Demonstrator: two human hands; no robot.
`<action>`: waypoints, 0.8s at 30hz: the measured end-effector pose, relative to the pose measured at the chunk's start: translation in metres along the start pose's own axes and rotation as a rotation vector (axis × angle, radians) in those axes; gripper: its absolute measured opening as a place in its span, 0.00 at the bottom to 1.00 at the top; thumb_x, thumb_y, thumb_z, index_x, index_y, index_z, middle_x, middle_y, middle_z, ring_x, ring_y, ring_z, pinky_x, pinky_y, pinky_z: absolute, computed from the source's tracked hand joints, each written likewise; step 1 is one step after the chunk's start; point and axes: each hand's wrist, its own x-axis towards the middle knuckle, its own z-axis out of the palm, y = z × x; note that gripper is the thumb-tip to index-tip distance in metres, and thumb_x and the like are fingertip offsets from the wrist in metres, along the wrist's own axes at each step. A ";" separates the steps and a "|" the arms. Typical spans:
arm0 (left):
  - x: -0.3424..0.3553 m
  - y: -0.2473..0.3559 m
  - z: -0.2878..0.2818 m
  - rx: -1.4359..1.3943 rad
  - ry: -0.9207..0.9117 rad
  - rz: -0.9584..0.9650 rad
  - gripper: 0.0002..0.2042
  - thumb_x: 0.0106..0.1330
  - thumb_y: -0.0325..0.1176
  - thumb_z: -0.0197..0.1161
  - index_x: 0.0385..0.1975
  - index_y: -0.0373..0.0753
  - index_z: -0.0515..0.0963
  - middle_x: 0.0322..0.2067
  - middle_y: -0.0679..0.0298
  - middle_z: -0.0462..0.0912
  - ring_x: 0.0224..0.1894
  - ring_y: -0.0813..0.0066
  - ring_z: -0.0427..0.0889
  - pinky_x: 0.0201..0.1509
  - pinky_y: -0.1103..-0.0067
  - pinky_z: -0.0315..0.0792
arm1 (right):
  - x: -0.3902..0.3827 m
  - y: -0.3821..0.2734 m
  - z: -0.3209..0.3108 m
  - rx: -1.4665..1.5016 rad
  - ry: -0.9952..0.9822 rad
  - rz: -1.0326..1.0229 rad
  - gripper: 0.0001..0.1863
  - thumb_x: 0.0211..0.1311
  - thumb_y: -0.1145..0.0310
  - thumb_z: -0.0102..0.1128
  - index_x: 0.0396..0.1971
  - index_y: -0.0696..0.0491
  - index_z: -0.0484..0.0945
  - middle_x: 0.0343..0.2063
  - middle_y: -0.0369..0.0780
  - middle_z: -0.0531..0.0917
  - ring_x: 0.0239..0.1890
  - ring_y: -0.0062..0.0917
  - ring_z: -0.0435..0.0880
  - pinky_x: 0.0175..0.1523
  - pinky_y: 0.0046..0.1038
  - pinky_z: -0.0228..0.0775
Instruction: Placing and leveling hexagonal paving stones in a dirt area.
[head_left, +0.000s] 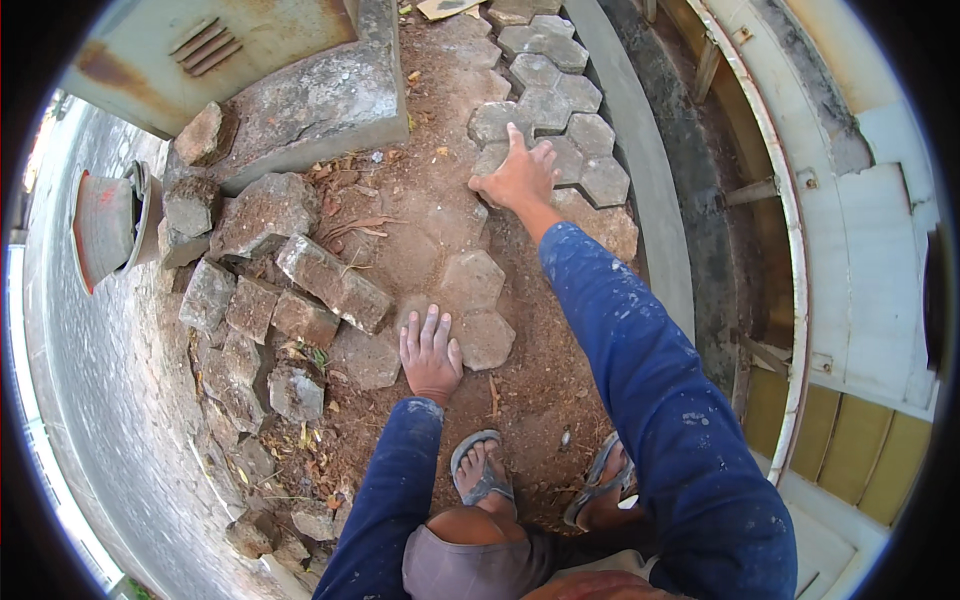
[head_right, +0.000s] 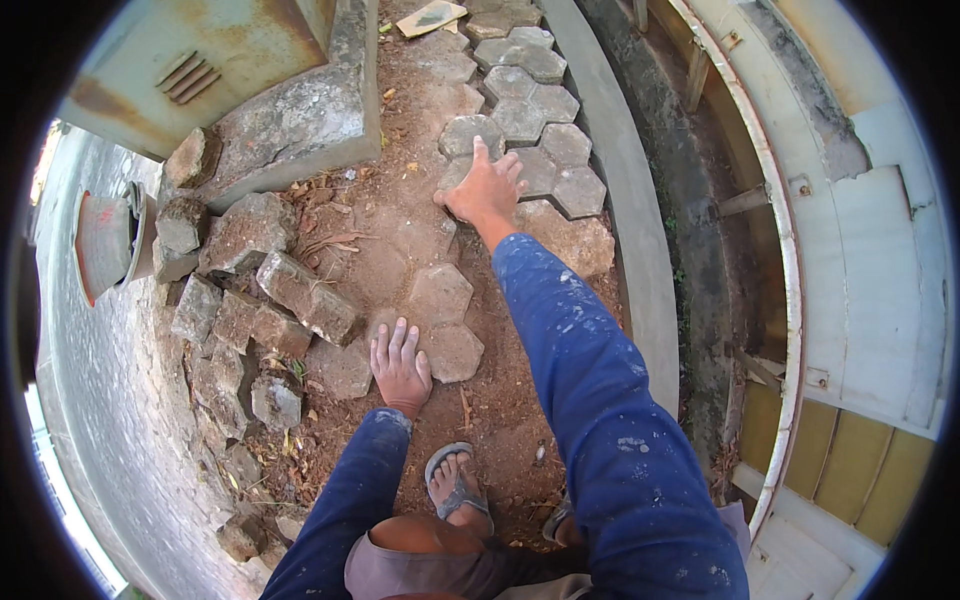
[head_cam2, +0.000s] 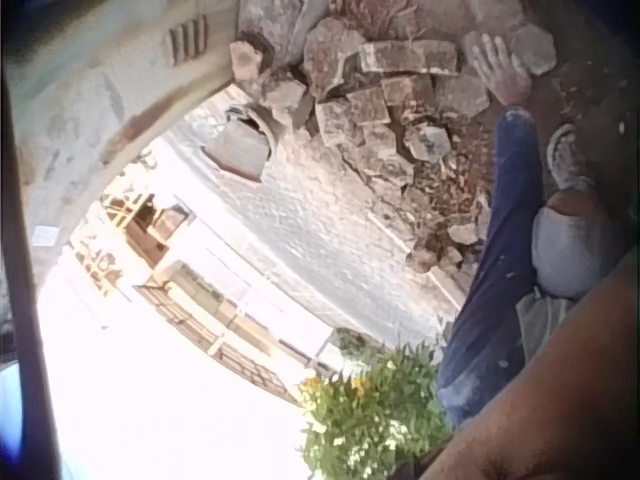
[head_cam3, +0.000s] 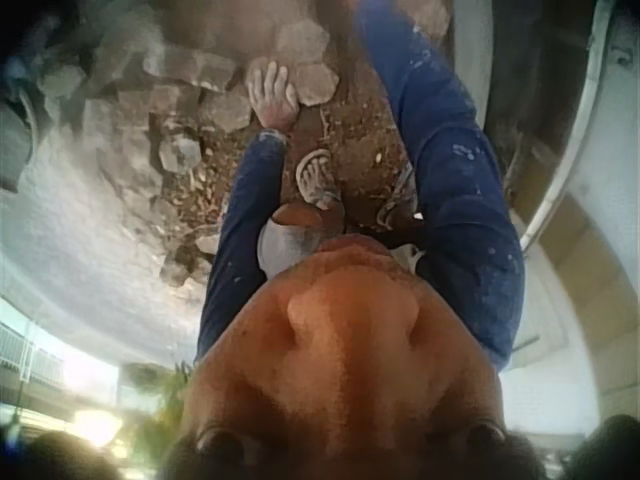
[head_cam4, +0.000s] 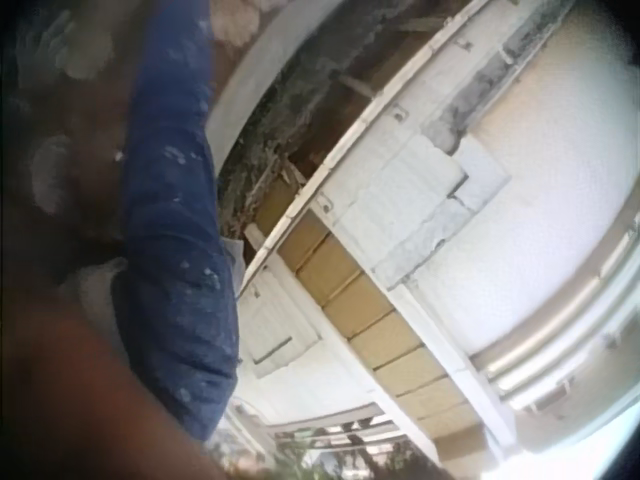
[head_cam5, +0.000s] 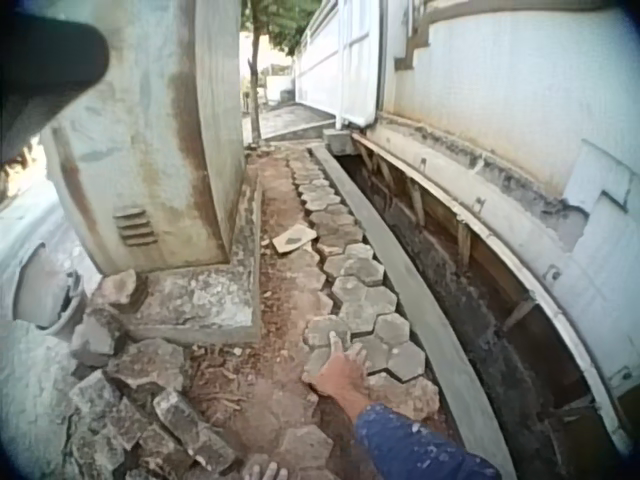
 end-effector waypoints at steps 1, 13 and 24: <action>-0.003 -0.001 -0.001 -0.007 0.004 0.009 0.22 0.71 0.42 0.51 0.64 0.45 0.73 0.71 0.61 0.67 0.74 0.50 0.59 0.76 0.54 0.51 | 0.003 -0.004 -0.005 0.077 -0.034 0.066 0.64 0.37 0.45 0.83 0.76 0.41 0.55 0.69 0.62 0.60 0.73 0.55 0.58 0.72 0.56 0.55; -0.006 -0.007 -0.002 -0.005 -0.025 -0.011 0.22 0.70 0.42 0.52 0.63 0.47 0.75 0.70 0.62 0.68 0.74 0.50 0.59 0.76 0.54 0.52 | 0.067 0.037 -0.048 0.216 0.201 -0.057 0.63 0.35 0.44 0.83 0.75 0.42 0.59 0.68 0.58 0.66 0.69 0.51 0.67 0.71 0.48 0.61; -0.003 0.001 -0.001 -0.004 -0.010 -0.010 0.22 0.70 0.43 0.52 0.62 0.49 0.75 0.70 0.64 0.68 0.75 0.53 0.58 0.76 0.55 0.51 | 0.062 0.129 -0.033 -0.097 0.138 -0.187 0.55 0.53 0.36 0.71 0.77 0.43 0.56 0.75 0.56 0.52 0.74 0.56 0.55 0.75 0.58 0.45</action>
